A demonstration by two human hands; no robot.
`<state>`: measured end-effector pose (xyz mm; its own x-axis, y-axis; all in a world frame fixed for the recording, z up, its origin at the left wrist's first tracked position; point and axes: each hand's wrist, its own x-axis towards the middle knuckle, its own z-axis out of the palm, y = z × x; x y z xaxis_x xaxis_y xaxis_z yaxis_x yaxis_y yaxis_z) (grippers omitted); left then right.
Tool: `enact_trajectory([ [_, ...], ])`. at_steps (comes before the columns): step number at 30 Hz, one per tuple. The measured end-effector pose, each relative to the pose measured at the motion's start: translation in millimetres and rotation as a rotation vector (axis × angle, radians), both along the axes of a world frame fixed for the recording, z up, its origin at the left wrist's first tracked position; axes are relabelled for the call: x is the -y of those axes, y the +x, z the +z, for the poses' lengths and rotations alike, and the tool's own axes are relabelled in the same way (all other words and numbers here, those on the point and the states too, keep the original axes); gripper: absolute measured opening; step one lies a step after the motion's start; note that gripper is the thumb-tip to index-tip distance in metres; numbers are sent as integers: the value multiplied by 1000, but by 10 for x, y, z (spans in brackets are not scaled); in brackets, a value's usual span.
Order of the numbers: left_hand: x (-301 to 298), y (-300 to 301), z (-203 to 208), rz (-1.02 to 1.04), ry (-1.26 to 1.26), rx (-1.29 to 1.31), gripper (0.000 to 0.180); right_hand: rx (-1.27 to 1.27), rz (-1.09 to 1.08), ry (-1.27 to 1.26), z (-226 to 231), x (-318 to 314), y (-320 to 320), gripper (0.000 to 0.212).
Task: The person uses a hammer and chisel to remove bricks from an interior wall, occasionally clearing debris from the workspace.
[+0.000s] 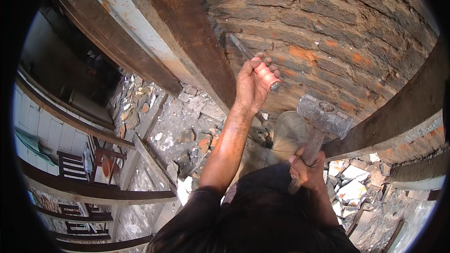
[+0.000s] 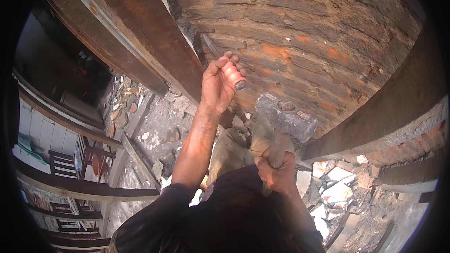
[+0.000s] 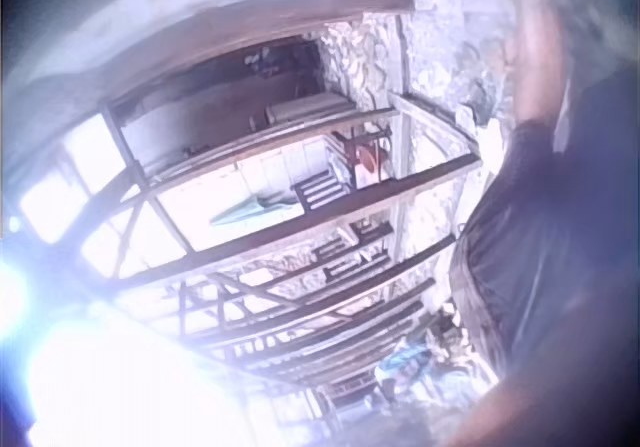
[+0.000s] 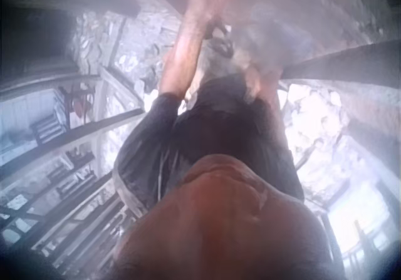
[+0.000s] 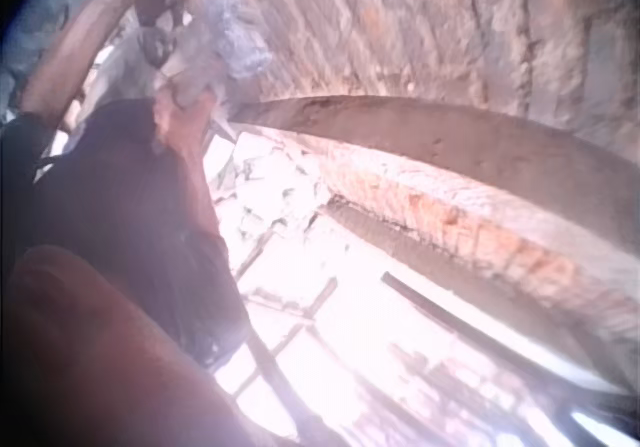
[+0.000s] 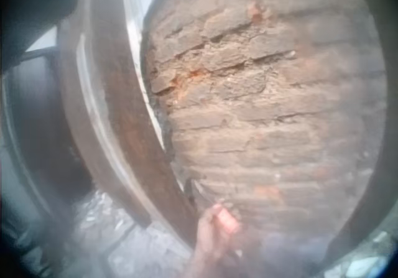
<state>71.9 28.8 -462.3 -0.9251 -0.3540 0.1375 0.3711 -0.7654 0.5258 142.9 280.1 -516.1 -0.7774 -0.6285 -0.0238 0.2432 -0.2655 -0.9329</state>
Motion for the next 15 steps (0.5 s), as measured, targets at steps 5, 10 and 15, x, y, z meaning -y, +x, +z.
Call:
enact_trajectory([
  [5,97,-52,204,69,57,-32,19,-45,1,17,-8,12,46,20],
  [10,253,-203,345,-33,125,-134,16,-189,23,50,40,32,-31,19],
  [15,291,-230,547,-6,207,-148,21,-414,-111,-20,312,-1,-206,17],
])
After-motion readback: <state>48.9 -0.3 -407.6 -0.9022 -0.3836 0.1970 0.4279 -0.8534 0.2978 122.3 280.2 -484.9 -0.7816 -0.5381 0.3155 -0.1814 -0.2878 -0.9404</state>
